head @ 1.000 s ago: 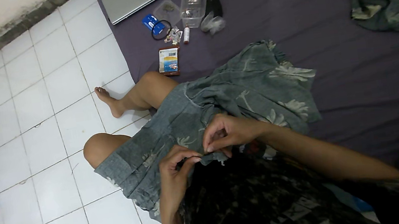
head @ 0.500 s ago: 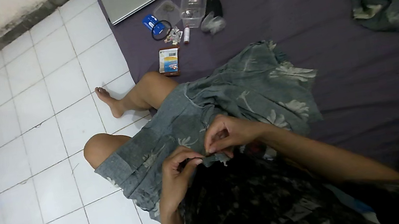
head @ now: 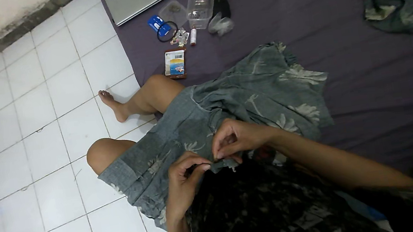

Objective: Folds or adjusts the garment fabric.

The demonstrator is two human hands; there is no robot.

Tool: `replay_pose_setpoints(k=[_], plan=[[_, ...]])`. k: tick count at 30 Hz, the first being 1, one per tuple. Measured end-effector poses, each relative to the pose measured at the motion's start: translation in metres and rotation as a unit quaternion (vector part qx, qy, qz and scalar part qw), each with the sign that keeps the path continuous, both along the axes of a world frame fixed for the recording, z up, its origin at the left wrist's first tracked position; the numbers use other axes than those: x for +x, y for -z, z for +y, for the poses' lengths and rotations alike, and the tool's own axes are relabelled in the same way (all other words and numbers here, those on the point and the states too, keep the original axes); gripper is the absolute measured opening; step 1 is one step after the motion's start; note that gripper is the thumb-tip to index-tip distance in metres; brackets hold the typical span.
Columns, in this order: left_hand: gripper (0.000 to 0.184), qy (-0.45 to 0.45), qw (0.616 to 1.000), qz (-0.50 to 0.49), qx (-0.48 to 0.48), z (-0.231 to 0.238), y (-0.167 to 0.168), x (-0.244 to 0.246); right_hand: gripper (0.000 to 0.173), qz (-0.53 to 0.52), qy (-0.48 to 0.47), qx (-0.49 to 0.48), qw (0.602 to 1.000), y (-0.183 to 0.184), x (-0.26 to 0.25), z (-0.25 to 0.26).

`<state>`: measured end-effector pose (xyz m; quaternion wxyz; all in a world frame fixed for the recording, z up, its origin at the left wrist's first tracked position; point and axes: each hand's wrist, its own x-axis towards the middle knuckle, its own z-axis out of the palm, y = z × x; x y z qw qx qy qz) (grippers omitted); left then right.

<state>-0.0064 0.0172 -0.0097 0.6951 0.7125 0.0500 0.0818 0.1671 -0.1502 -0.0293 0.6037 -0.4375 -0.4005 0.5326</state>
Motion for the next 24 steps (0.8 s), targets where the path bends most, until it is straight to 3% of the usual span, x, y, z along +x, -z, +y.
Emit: replay_pose_setpoints(k=[11,24], plan=[[0.011,0.025,1.0,-0.011,-0.01,0.0,0.004,0.003,0.009,0.008,0.009,-0.042,0.999,-0.002,-0.004,0.003],[0.01,-0.136,0.991,0.002,-0.008,-0.006,-0.003,0.008,0.009,0.034,0.132,-0.083,0.987,-0.009,-0.008,0.018]])
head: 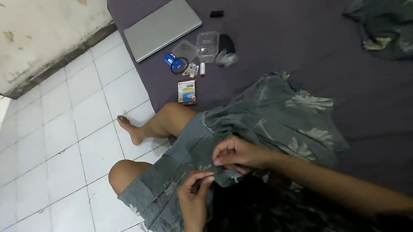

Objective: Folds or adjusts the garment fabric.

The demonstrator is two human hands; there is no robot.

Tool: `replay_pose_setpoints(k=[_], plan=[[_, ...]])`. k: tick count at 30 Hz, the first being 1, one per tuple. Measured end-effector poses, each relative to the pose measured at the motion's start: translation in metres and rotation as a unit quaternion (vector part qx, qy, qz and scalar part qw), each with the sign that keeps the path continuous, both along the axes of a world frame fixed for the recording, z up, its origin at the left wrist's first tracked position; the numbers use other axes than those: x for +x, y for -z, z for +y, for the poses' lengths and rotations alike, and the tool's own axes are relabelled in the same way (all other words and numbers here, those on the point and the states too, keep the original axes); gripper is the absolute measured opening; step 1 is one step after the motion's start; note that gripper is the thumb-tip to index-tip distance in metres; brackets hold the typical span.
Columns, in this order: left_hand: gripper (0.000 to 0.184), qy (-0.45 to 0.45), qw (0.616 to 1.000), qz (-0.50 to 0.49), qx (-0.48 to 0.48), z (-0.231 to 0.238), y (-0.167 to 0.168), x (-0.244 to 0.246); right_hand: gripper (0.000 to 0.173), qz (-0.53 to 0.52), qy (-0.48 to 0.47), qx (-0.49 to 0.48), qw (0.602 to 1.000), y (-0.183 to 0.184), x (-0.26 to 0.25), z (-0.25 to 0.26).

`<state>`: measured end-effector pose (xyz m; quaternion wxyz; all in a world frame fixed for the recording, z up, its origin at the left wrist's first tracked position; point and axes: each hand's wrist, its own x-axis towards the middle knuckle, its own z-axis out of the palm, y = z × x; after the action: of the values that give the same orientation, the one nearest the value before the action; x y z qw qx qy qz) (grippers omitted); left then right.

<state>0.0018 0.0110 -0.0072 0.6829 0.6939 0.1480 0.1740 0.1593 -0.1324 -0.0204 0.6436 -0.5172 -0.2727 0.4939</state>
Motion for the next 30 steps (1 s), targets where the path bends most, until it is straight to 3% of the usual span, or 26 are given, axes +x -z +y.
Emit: replay_pose_setpoints(k=[5,8,11,15,17,19,21,24,26,30], plan=[[0.011,-0.014,1.0,0.006,-0.004,-0.003,-0.002,-0.002,0.007,-0.019,-0.036,0.011,0.999,-0.001,-0.003,0.007],[0.01,-0.044,0.999,0.02,0.013,-0.004,-0.003,-0.001,0.015,-0.127,0.038,0.04,0.99,0.002,-0.007,0.01],[0.011,-0.082,0.996,0.034,0.023,-0.004,-0.003,0.002,0.027,-0.317,0.126,0.094,0.935,0.003,-0.012,0.015],[0.009,-0.097,0.994,0.044,0.011,-0.007,-0.007,0.008,0.019,-0.493,0.164,0.156,0.84,0.001,-0.016,0.022],[0.01,-0.098,0.994,0.045,0.004,-0.009,-0.008,0.011,0.017,-0.53,0.182,0.175,0.809,0.003,-0.018,0.027],[0.009,-0.107,0.993,0.053,0.001,-0.011,-0.009,0.013,0.019,-0.492,0.192,0.18,0.83,-0.001,-0.021,0.03],[0.01,-0.129,0.988,0.079,-0.004,-0.011,-0.009,0.015,0.019,-0.376,0.196,0.155,0.892,-0.017,-0.025,0.026],[0.014,-0.146,0.983,0.114,-0.019,-0.006,-0.005,0.013,0.012,-0.22,0.196,0.049,0.954,-0.056,-0.016,0.012],[0.013,-0.146,0.982,0.118,-0.029,-0.005,-0.006,0.012,0.01,-0.21,0.202,-0.007,0.956,-0.082,0.008,-0.008],[0.011,-0.141,0.98,0.129,-0.05,-0.003,-0.008,0.009,0.01,-0.289,0.304,0.0,0.908,-0.113,0.08,-0.098]])
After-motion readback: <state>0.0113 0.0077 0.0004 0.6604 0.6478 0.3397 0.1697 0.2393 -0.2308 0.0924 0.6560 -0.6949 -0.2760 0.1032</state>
